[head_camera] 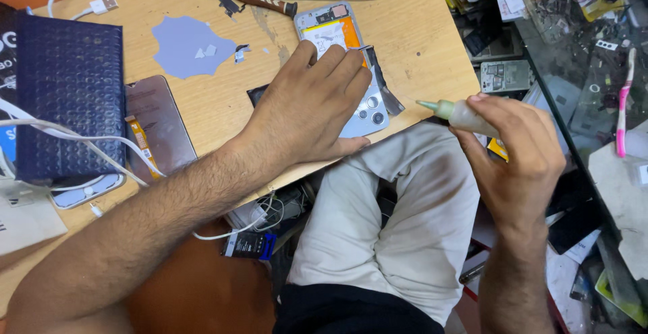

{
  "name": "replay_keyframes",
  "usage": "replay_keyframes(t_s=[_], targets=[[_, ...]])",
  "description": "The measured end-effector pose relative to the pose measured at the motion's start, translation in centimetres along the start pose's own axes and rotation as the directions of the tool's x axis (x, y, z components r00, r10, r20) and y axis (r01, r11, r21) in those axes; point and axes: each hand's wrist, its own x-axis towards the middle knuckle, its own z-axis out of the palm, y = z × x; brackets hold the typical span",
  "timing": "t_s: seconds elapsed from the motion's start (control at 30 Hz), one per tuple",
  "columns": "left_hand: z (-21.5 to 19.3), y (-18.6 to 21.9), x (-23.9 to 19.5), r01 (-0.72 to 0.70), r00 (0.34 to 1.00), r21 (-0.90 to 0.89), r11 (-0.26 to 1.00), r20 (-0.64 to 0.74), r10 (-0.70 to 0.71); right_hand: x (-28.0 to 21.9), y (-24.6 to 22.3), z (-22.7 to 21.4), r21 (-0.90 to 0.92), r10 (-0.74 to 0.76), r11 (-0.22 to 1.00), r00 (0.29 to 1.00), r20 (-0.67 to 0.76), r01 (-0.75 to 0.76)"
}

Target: The person applies adhesive from a small bottle to the back of a smartphone and places small black adhesive strips along the edges. They press the strips down and continue applying adhesive to secure them in place.

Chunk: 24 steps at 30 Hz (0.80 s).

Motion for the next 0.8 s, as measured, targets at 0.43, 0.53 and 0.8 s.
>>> replay_keyframes(t_s=[0.43,0.53,0.8], targets=[[-0.3,0.1,0.1,0.034,0.999,-0.082,0.996,-0.006,-0.035,2.2,-2.1,-1.9,-0.206,-0.112,0.972,0.993,0.038,0.118],[-0.4,0.2,0.2,0.043,0.999,-0.095,0.994,0.005,-0.043,2.5,-2.2,-2.3,-0.204,-0.12,0.971,0.992,0.045,0.127],[0.0,0.2,0.2,0.034,0.999,-0.082,0.996,-0.002,-0.034,2.8,-2.1,-2.4,-0.199,-0.134,0.97,0.99,0.047,0.141]])
